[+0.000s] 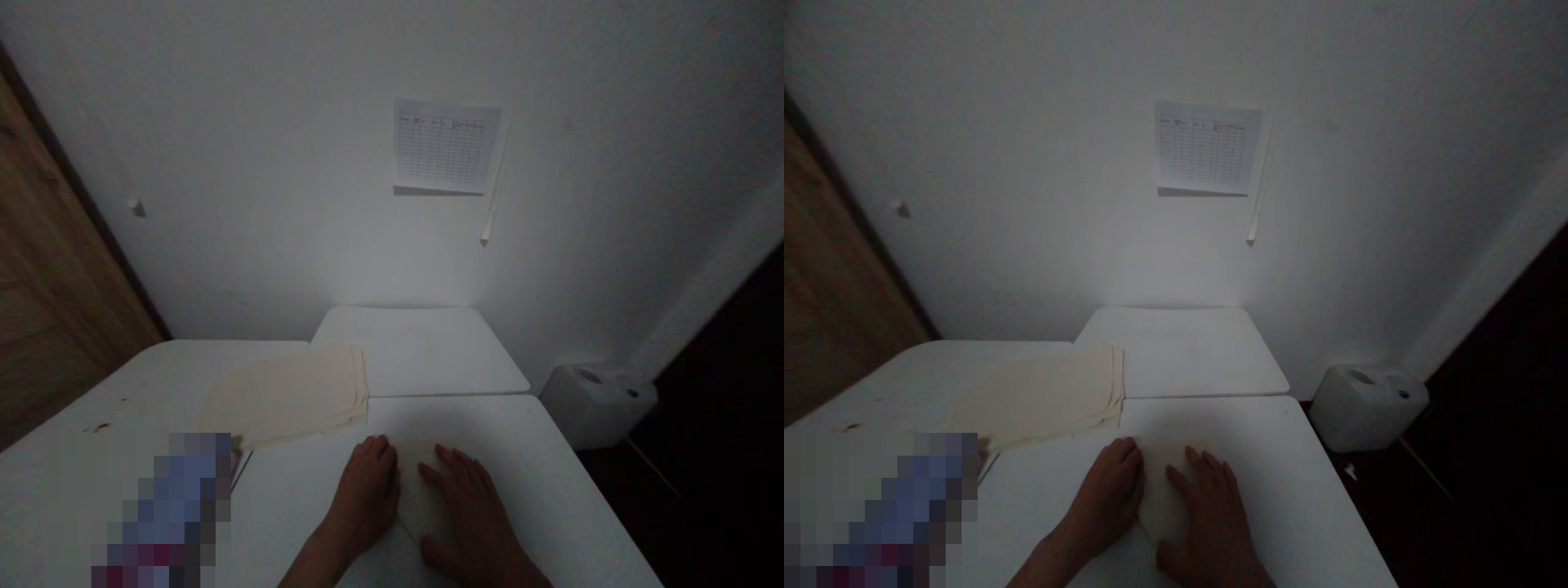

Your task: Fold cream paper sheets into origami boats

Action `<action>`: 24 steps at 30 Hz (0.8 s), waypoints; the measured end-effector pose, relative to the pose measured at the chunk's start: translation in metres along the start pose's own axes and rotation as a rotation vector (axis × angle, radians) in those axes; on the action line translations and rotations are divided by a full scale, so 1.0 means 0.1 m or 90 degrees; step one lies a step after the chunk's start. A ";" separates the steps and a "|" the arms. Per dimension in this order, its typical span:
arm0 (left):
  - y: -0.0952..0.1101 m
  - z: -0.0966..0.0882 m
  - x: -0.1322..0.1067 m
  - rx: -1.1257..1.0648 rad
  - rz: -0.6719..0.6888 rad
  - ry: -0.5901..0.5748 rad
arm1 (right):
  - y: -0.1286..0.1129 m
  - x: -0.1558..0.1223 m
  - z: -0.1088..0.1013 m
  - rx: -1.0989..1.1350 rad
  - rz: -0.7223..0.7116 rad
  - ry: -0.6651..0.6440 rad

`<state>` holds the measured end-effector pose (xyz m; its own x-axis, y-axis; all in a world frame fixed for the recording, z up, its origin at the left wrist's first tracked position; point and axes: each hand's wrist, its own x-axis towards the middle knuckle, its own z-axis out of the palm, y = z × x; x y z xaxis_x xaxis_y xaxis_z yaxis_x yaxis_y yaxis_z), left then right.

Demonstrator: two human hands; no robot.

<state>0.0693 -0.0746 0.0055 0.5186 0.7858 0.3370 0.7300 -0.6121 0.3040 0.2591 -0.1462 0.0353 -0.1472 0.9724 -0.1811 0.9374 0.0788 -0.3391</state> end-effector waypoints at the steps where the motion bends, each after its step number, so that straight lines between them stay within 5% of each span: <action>1: 0.00 0.01 0.00 0.001 0.000 0.000 | 0.00 0.00 0.00 0.000 -0.001 0.002; 24: -0.01 0.02 -0.01 0.018 0.012 -0.007 | 0.01 0.02 0.02 0.002 -0.001 -0.003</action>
<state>0.0689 -0.0748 0.0032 0.5367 0.7756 0.3322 0.7328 -0.6237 0.2721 0.2594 -0.1445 0.0332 -0.1506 0.9711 -0.1854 0.9360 0.0797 -0.3429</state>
